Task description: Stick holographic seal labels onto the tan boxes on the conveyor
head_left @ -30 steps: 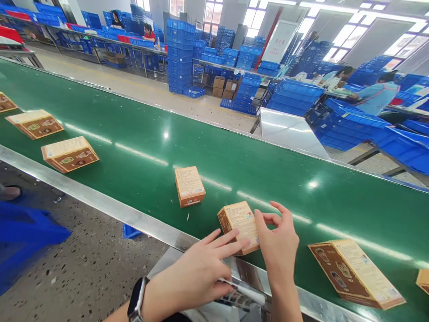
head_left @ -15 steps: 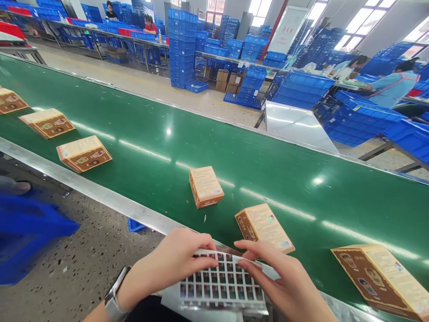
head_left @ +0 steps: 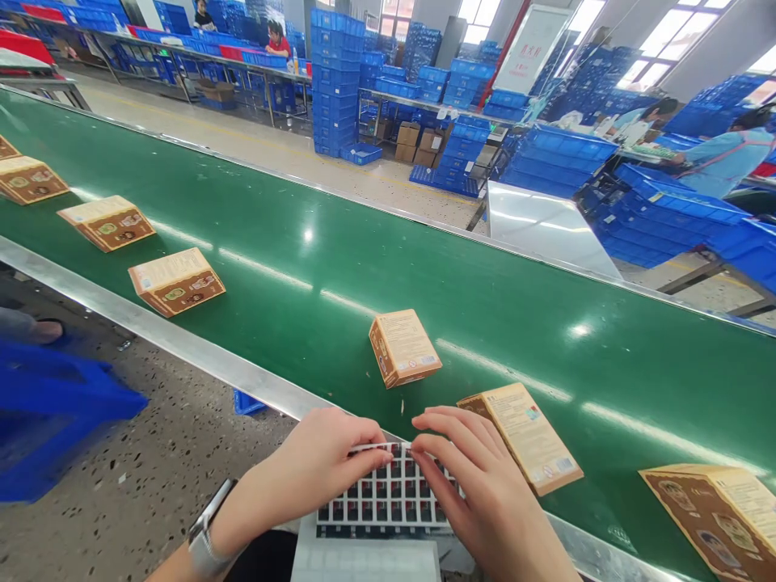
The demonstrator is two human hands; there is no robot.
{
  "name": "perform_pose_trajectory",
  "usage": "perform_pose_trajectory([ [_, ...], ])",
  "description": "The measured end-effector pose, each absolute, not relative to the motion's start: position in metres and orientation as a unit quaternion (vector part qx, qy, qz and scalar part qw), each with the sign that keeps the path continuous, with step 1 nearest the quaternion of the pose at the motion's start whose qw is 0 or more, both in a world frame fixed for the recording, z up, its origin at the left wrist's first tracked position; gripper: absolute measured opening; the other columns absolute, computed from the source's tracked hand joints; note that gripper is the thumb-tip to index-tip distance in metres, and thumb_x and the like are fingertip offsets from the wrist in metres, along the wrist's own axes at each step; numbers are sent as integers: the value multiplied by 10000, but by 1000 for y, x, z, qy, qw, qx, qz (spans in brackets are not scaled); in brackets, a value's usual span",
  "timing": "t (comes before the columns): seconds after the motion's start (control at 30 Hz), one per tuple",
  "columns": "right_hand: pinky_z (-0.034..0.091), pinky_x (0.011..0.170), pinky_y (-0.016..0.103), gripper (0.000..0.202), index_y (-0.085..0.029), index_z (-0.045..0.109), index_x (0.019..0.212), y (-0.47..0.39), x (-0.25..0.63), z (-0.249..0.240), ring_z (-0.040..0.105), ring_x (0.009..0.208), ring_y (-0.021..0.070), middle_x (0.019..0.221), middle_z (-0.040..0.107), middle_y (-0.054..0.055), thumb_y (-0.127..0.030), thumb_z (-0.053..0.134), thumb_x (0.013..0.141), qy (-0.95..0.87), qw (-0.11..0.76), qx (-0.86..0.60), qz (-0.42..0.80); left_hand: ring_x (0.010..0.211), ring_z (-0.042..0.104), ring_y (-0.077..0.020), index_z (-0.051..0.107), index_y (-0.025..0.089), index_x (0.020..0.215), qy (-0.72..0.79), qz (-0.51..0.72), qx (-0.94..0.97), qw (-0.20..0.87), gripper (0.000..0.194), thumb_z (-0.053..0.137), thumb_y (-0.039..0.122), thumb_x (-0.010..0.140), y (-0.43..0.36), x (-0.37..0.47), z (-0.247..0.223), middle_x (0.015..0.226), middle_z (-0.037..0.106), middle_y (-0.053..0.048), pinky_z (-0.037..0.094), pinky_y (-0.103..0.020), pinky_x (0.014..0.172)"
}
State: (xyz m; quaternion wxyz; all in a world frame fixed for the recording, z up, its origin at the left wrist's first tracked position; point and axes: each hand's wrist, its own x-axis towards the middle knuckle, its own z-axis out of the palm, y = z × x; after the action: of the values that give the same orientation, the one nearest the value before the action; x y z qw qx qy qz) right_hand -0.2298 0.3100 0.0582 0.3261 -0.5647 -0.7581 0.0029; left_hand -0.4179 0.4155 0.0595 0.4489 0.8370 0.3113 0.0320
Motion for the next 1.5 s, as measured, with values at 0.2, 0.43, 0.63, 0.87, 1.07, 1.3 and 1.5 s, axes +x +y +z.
perform_pose_trajectory([
  [0.2,550,872,348,144,-253,651,842,330,-214,66,676,1051,225,1123,722,50,-328,583,945,-578,474,-629,215,940,656,-209,740,192,773,264,104,850,444,121,677,184,876,422,-416,56,996,753,-45,514,-297,815],
  [0.43,519,792,363,500,-194,723,876,401,-180,40,670,926,260,974,750,80,-626,756,627,-264,595,-688,322,1527,189,-337,747,194,759,126,121,923,344,98,737,165,852,430,-384,38,1622,317,-7,192,-556,1242],
  [0.63,507,646,330,478,-186,699,797,402,-181,32,660,754,239,819,741,58,-579,788,539,-218,599,-684,355,1521,221,-299,756,202,757,100,116,921,358,89,747,163,836,431,-372,34,1616,319,4,223,-497,1250],
  [0.87,511,647,326,432,-178,697,800,390,-170,29,668,769,245,837,750,69,-540,748,571,-225,586,-709,323,1519,222,-314,763,204,757,75,100,924,362,102,741,224,855,430,-364,31,1619,318,15,234,-495,1245],
  [1.07,496,634,327,386,-194,658,782,382,-164,25,666,761,242,855,745,72,-536,717,612,-251,559,-747,257,1519,225,-308,756,209,737,60,93,929,353,125,750,243,857,426,-355,33,1623,303,44,221,-494,1250],
  [1.3,502,708,366,454,-234,586,896,376,-152,28,686,757,258,794,746,56,-557,730,611,-273,524,-791,156,1491,303,-306,730,181,715,36,91,921,378,133,766,214,838,422,-355,27,1623,298,-6,227,-463,1247],
  [1.5,478,706,396,420,-213,627,931,365,-148,40,671,733,285,750,739,89,-588,532,769,-323,433,-841,27,884,747,-199,753,201,800,168,62,887,425,79,723,215,872,414,-376,30,950,798,-20,526,-255,775],
])
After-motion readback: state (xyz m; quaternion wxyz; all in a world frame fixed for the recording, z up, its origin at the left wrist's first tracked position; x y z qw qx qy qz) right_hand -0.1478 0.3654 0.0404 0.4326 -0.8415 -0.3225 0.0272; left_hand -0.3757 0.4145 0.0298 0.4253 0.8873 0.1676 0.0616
